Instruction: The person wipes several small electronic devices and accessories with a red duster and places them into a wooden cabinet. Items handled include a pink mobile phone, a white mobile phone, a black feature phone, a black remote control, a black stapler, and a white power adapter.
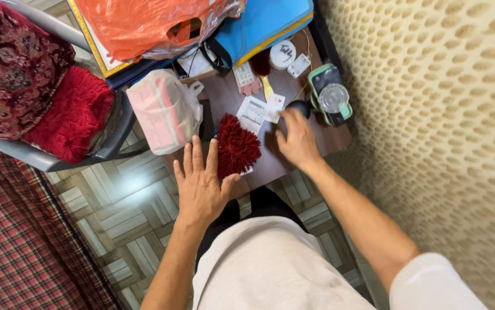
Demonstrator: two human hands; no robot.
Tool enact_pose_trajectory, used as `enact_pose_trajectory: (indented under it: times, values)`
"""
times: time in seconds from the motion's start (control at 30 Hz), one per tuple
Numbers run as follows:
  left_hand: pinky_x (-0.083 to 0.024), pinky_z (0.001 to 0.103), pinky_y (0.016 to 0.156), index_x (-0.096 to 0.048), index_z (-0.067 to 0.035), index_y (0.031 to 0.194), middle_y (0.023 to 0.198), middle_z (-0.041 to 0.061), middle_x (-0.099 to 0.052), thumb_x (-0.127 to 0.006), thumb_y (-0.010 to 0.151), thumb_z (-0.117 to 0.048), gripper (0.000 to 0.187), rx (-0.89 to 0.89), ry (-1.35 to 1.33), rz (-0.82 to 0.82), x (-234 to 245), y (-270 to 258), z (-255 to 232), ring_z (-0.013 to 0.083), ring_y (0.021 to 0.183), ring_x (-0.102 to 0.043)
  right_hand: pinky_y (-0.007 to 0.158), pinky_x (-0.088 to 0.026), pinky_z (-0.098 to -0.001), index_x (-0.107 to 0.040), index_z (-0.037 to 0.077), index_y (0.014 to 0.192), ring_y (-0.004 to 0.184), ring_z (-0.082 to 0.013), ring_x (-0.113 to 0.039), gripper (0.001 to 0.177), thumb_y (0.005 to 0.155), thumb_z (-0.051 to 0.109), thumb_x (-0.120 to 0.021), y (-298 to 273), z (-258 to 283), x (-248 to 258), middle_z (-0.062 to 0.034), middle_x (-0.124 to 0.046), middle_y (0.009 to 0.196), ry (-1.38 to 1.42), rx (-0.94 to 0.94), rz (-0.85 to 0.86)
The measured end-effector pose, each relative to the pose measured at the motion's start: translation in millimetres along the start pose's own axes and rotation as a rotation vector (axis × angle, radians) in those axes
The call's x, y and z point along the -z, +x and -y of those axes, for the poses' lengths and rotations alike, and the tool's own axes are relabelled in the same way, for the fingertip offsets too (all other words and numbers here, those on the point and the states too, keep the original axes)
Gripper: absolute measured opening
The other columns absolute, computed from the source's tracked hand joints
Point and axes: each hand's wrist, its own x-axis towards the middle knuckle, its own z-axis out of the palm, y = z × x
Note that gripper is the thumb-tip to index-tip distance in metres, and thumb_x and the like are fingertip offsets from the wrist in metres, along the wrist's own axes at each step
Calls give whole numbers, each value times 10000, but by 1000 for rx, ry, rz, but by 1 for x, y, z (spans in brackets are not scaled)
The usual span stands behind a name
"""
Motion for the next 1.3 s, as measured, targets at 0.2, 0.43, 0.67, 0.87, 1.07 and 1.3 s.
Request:
enact_pose_trajectory:
  times: [0.2,0.43,0.67,0.87,1.07,1.3]
  values:
    - [-161,651,1178,-298,-120,1596,1670,227,-162,-581,907,-639,908,57,-59,-38,-12,8,-8,410,1528,-172,1149,-399,-526,-509,-45,1384,1342,-519,-457,618,815,8,-745,102,-70,-32,-332,-474,1424,-158,85,-110]
    - [-165,647,1172,-298,-116,1591,1671,212,-164,-612,894,-609,910,111,-67,9,-25,7,10,409,1524,-184,1159,-329,-554,-480,-28,1389,1400,-567,-329,872,658,136,-925,178,-85,-43,-348,-346,1497,-280,109,-151]
    - [-178,646,1176,-310,-104,1589,1671,225,-173,-648,891,-560,899,137,-120,9,-30,11,27,415,1521,-200,1108,-417,-515,-500,28,1343,1342,-465,-472,809,704,156,-979,186,-97,-62,-241,-524,1407,-227,-117,-122]
    - [-185,637,1181,-330,-96,1579,1665,237,-180,-663,887,-558,897,120,-167,23,-26,18,29,424,1516,-218,1047,-462,-489,-425,-26,1353,1229,-435,-529,909,676,135,-1010,179,-89,-54,-222,-545,1314,-64,-9,-233]
    - [-193,641,1172,-328,-79,1579,1650,275,-181,-649,912,-570,888,52,-227,47,-21,22,29,455,1501,-230,1050,-453,-501,-441,-10,1349,1250,-459,-504,833,695,39,-954,157,-63,-36,-254,-494,1411,-63,80,-207]
    - [-334,498,1189,-353,-28,1563,1630,308,-299,-700,940,-396,803,-6,-610,2,-9,34,18,466,1462,-373,1140,-443,-463,-390,-7,1441,1323,-401,-535,853,752,32,-891,99,10,-11,-226,-508,1395,72,101,-230]
